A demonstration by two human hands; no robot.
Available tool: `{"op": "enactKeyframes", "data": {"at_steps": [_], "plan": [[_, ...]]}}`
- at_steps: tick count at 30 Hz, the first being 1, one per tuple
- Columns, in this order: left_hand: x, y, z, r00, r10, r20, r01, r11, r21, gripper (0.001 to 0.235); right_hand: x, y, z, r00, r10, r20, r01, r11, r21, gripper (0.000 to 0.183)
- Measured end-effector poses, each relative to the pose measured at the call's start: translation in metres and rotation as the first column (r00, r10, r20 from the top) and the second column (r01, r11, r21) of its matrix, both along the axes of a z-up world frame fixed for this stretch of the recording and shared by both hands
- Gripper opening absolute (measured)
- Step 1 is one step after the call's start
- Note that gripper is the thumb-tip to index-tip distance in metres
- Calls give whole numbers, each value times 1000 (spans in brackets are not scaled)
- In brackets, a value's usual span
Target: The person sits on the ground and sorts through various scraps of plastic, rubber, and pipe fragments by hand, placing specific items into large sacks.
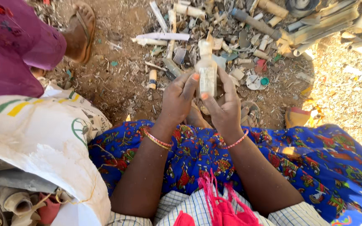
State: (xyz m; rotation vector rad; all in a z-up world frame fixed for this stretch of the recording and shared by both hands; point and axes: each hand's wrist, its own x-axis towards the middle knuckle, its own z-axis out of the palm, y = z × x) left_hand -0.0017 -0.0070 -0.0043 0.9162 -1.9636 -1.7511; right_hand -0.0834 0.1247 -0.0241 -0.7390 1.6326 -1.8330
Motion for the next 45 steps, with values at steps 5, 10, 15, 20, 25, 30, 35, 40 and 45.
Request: {"op": "enactKeyframes", "data": {"at_steps": [5,10,15,20,25,30,35,40,45], "plan": [[3,-1,-6,998,-61,-3,61,996,-72,45,-3,3,-5,983,-123,-133,135,988,78,58],[-6,3,-7,983,-173,62,183,959,-215,52,-27,-7,-5,939,-317,-131,338,922,190,29],[-5,21,-27,970,-241,43,239,896,-373,64,-31,10,-31,880,-352,-319,449,836,315,38],[-1,10,-37,950,-250,186,284,941,-184,64,-31,1,-51,884,-276,-378,402,861,312,30],[-9,6,-53,975,-32,218,140,854,-500,62,-37,-10,-52,976,-172,-135,205,937,284,39],[10,14,-59,993,-40,114,112,654,-748,62,-20,-5,-46,936,32,-350,103,927,361,56],[22,26,-18,888,-82,452,329,800,-501,69,-19,-5,-13,953,25,-300,142,841,521,52],[36,28,43,960,-36,278,197,792,-578,64,-29,-8,35,996,32,86,-60,935,350,39],[102,12,126,966,244,81,-102,655,-749,39,-43,-28,82,945,194,263,-212,976,45,41]]}}
